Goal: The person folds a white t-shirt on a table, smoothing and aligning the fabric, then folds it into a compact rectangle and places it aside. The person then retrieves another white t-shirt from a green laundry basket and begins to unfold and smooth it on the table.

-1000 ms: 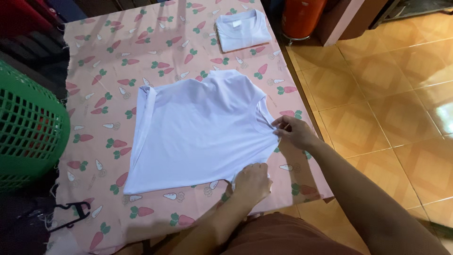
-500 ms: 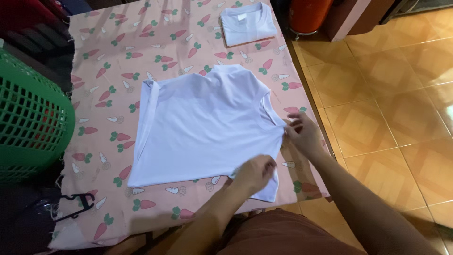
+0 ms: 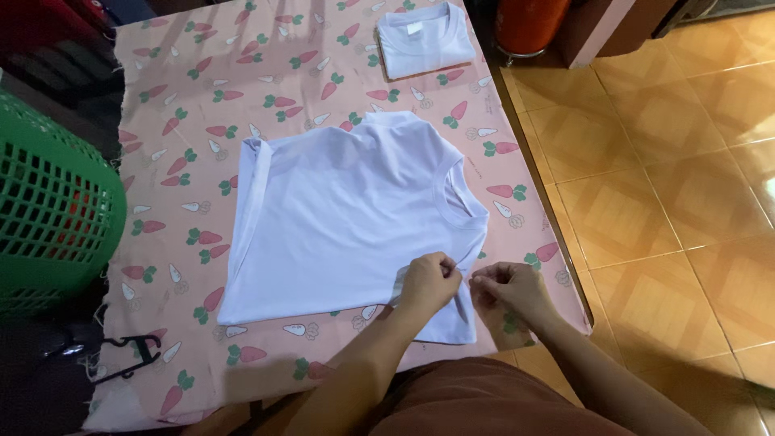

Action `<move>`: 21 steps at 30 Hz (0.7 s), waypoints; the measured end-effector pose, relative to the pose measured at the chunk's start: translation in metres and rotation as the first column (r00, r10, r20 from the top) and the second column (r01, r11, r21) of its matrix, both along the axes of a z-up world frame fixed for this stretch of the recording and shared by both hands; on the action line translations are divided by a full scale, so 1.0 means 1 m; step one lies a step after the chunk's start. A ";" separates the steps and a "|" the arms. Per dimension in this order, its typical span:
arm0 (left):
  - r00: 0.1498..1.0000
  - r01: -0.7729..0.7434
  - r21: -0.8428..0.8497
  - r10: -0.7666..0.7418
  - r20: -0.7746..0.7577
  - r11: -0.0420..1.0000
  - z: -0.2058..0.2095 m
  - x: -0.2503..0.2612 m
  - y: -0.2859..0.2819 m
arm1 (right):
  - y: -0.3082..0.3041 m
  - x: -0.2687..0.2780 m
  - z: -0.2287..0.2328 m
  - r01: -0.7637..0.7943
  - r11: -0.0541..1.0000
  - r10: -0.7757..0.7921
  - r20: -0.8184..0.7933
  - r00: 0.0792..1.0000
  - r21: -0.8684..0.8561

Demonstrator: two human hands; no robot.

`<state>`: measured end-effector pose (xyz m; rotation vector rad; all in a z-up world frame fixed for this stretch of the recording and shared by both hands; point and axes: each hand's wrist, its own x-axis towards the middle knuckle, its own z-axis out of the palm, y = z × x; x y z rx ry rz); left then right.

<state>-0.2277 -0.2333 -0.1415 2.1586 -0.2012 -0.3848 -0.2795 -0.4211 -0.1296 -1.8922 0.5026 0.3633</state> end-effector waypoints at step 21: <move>0.989 0.026 0.017 -0.023 -0.147 1.000 0.009 0.001 0.003 | -0.010 0.021 0.000 -0.013 0.994 0.030 -0.156 0.987 0.109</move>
